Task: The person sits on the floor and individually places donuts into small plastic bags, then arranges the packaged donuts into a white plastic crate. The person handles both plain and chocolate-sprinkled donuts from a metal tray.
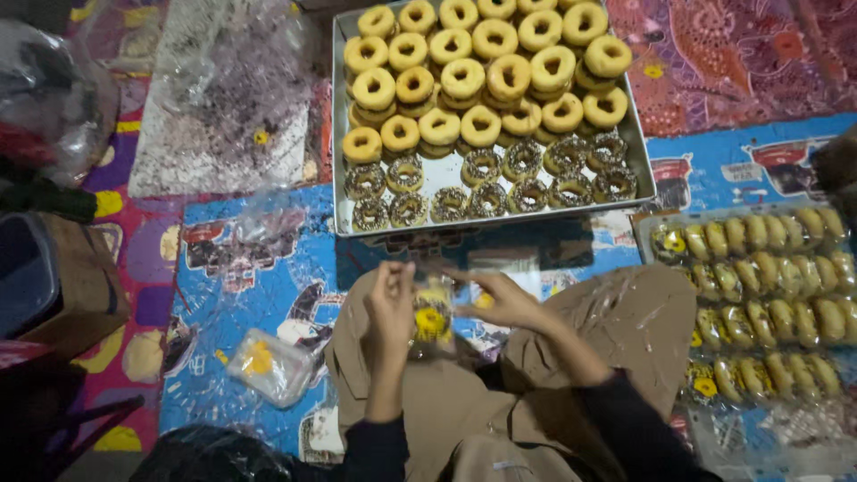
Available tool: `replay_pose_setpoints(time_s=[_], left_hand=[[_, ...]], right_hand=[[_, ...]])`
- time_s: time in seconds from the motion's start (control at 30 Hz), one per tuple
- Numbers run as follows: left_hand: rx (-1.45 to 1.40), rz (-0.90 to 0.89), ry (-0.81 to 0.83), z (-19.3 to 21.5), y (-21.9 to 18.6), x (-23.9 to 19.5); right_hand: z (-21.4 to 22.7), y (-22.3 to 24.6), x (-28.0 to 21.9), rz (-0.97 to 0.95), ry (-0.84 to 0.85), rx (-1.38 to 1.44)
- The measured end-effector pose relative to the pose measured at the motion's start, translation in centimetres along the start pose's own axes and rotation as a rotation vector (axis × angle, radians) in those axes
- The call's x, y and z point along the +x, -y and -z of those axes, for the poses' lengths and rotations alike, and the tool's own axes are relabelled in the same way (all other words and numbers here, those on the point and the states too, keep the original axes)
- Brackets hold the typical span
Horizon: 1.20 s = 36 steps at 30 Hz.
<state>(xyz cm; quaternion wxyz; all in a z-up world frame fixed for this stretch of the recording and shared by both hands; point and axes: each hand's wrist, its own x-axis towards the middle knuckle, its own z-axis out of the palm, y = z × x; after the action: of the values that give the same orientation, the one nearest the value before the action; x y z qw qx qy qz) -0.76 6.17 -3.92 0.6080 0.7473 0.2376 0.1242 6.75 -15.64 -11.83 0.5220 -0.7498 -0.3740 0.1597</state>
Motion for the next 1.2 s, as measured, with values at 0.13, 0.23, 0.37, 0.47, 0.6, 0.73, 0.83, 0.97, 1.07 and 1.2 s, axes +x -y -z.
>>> replay_pose_setpoints(time_s=[0.13, 0.23, 0.37, 0.47, 0.6, 0.73, 0.83, 0.97, 1.07, 1.2], left_hand=[[0.19, -0.253, -0.223, 2.5, 3.4, -0.2], [0.733, -0.273, -0.322, 5.2, 6.0, -3.7], [0.446, 0.058, -0.175, 5.7, 9.1, -4.4], [0.325, 0.06, -0.104, 3.2, 11.1, -1.4], [0.564, -0.242, -0.081, -4.4, 13.6, 4.2], [1.042, -0.267, -0.076, -8.0, 15.8, 5.3], [1.083, -0.531, -0.227, -9.0, 15.6, 4.6], [0.358, 0.317, 0.444, -12.7, 11.6, 2.3], [0.156, -0.166, 0.356, -15.2, 8.1, -4.0], [0.029, -0.555, 0.039, -12.1, 7.1, -6.0]], right_hand=[[-8.9, -2.0, 3.2, -0.207, -0.476, 0.454], [-14.5, -3.9, 0.1, -0.573, -0.276, 0.623], [-12.7, -8.7, -3.6, -0.879, -0.003, 0.653], [-7.0, -12.5, -3.6, -0.373, -0.186, -0.267], [-2.5, -16.8, -0.2, -0.41, -0.027, -0.915], [-3.0, -18.0, 2.0, -0.376, 0.122, -0.961], [-3.9, -14.9, 1.2, -0.303, 0.139, -0.992], [-1.8, -5.3, -2.8, -0.227, 0.09, -0.984], [0.9, 0.4, -4.7, -0.287, -0.106, -1.024], [0.6, 3.5, -1.5, -0.23, -0.234, -0.932]])
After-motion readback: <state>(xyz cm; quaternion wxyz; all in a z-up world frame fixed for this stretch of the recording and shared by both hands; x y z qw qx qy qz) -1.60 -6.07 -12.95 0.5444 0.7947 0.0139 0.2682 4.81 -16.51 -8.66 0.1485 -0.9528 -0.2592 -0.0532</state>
